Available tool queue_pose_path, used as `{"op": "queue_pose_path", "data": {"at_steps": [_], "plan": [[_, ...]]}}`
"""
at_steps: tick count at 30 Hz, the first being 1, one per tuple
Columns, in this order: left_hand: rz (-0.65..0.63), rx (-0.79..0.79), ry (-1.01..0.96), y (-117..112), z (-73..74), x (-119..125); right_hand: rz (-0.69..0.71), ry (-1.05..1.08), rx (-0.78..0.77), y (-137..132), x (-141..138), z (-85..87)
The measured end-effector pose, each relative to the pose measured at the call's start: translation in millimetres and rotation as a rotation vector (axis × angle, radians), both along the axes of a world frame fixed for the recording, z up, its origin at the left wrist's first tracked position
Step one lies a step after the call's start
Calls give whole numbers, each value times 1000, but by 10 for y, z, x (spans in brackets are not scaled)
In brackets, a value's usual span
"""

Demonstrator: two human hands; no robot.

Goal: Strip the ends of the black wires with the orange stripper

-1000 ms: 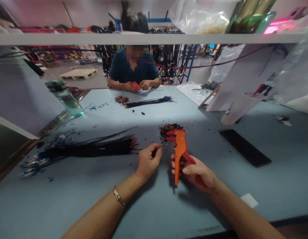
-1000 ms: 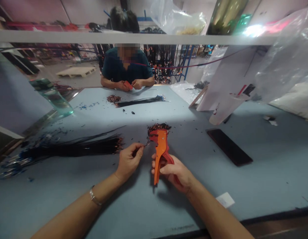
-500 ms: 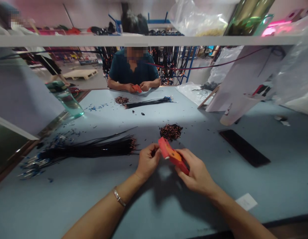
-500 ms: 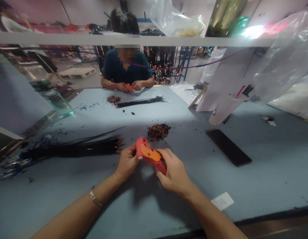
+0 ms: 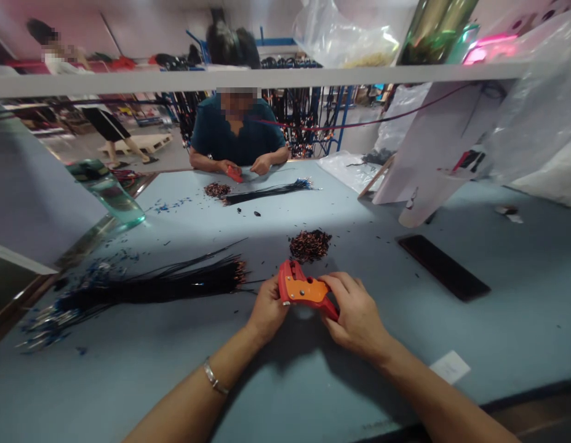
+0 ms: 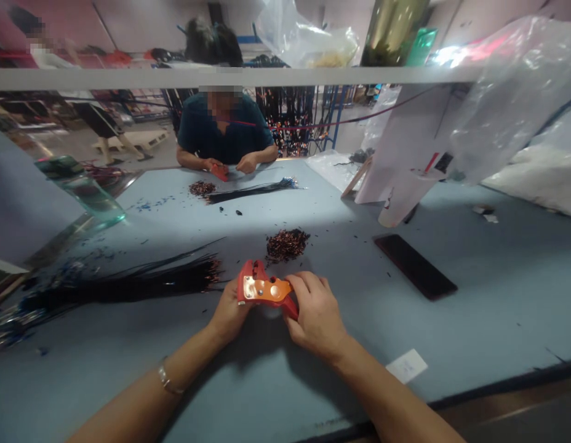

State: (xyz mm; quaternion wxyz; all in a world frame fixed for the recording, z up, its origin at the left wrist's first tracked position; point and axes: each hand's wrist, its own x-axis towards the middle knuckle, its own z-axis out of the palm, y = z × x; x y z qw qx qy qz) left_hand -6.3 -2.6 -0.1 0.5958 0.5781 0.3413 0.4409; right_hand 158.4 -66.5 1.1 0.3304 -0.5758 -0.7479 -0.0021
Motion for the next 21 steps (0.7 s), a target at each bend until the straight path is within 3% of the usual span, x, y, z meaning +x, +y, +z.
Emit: {"op": "queue_pose_path", "data": {"at_steps": [10, 21], "plan": [[-33, -3, 14, -8, 15, 0, -7, -21, -45, 25, 1, -3], [-53, -1, 101, -12, 31, 5, -61, -168, 6, 39, 10, -26]]}}
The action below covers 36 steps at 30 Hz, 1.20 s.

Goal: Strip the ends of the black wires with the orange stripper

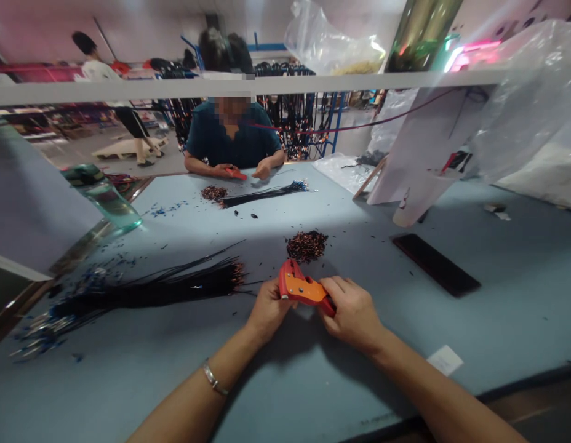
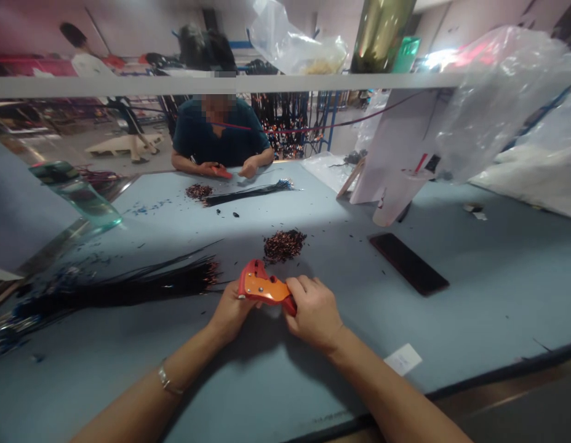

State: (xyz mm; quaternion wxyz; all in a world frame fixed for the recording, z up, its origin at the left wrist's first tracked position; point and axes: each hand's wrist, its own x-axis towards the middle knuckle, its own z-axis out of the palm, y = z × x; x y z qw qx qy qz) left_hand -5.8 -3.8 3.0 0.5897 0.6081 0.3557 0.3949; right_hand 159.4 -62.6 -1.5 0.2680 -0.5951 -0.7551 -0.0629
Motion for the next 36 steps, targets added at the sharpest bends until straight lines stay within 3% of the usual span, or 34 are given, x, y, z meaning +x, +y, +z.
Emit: {"op": "queue_pose_path", "data": {"at_steps": [14, 23, 28, 32, 36], "plan": [[-36, 3, 17, 52, -73, -15, -24, -25, -48, 44, 4, -19], [28, -54, 44, 73, -95, 7, -32, -15, -132, 103, 19, -51], [107, 40, 45, 50, -49, 18, -61, 27, -140, 116, 51, -9], [274, 139, 136, 44, -38, 4, -82, 320, -206, 111, 109, 136], [329, 151, 206, 70, -62, -13, 101, 870, -491, 94, 179, 235]]}}
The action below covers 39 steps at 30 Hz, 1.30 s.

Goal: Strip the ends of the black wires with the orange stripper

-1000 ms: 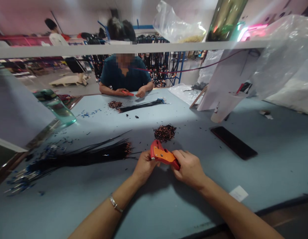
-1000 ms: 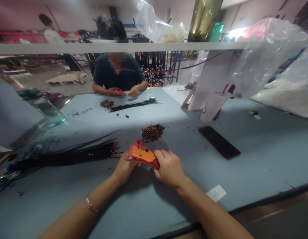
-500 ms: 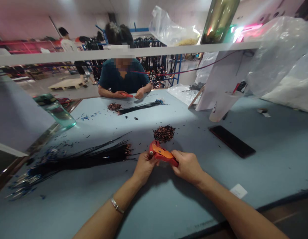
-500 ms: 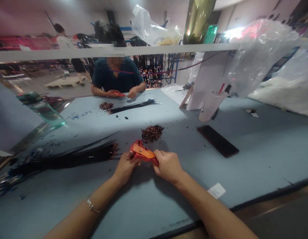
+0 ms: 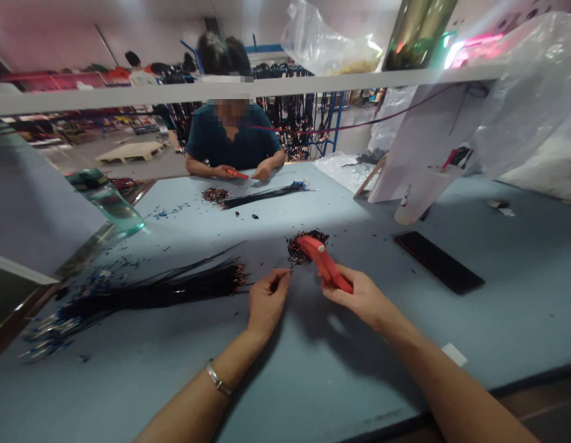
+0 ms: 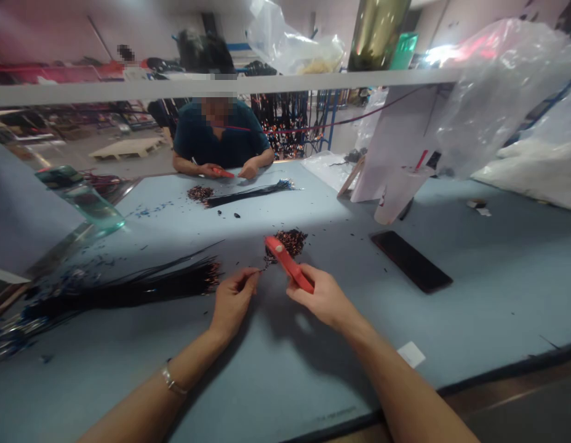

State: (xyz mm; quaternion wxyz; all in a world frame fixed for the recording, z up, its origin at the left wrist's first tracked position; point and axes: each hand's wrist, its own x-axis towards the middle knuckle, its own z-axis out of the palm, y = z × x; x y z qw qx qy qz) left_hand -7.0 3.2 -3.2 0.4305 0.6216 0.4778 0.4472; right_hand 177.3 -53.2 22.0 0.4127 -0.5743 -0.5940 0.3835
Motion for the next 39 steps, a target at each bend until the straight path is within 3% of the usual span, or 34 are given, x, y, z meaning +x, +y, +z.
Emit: {"op": "queue_pose_path", "data": {"at_steps": [4, 7, 9, 13, 16, 19, 24, 30, 33, 36, 39], "plan": [[3, 18, 14, 18, -2, -8, 184, 656, -264, 10, 23, -59], [34, 20, 38, 21, 9, -17, 183, 825, -373, 18, 44, -89], [54, 3, 53, 25, 7, -23, 174, 830, -352, 10, 90, -68], [81, 3, 44, 46, -23, -25, 121, 756, -159, -13, 229, 5], [100, 65, 19, 57, -43, -21, 20, 623, -173, -7, 297, 28], [65, 179, 33, 55, -57, -16, 7, 527, -210, -4, 320, 39], [-15, 193, 77, 33, -60, 3, 30, 418, -33, -34, 300, 41], [-21, 116, 77, 20, -11, -4, 109, -121, 33, -79, 89, 25], [-31, 87, 115, 20, 0, -17, 120, -250, 150, -103, -3, 57], [-72, 106, 93, 15, 4, -24, 101, -288, 177, -110, 0, 90], [-55, 157, 96, 3, 3, -25, 159, -109, 33, -107, 81, 98]]}}
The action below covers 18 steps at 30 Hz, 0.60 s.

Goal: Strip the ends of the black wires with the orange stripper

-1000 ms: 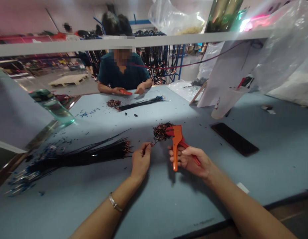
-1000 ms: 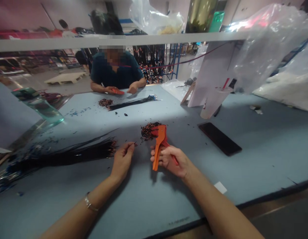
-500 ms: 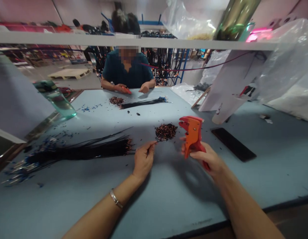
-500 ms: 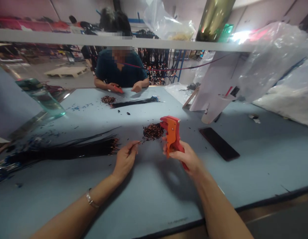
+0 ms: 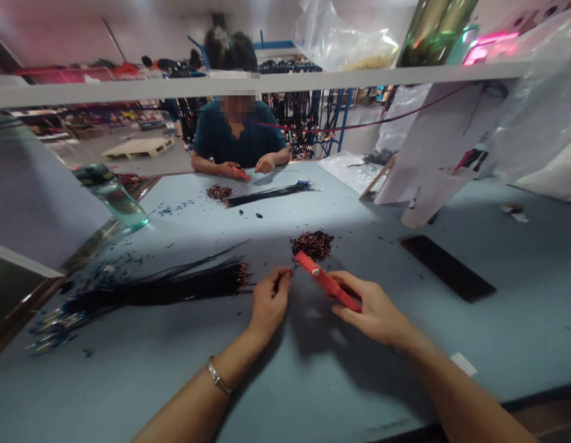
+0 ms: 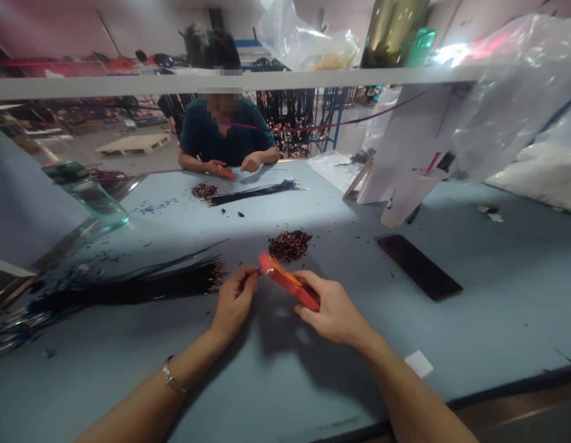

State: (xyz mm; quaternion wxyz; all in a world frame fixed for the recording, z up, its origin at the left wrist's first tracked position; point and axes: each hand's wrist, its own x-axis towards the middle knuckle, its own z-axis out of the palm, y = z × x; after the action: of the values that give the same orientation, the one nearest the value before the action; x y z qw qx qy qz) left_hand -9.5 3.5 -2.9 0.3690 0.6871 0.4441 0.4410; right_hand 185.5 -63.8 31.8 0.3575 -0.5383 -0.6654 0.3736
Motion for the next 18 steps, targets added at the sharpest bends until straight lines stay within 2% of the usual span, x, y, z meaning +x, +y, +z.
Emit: {"op": "queue_pose_path", "data": {"at_steps": [4, 6, 11, 18], "plan": [[64, 155, 21, -14, -22, -13, 149, 554, -326, -13, 79, -31], [119, 256, 26, -16, -35, -30, 155, 750, -464, -24, 67, -54], [204, 424, 99, -16, -39, -70, 141, 872, -637, -23, -16, -136], [177, 435, 201, -17, -31, -64, 156, 901, -610, -13, -15, -181]]}}
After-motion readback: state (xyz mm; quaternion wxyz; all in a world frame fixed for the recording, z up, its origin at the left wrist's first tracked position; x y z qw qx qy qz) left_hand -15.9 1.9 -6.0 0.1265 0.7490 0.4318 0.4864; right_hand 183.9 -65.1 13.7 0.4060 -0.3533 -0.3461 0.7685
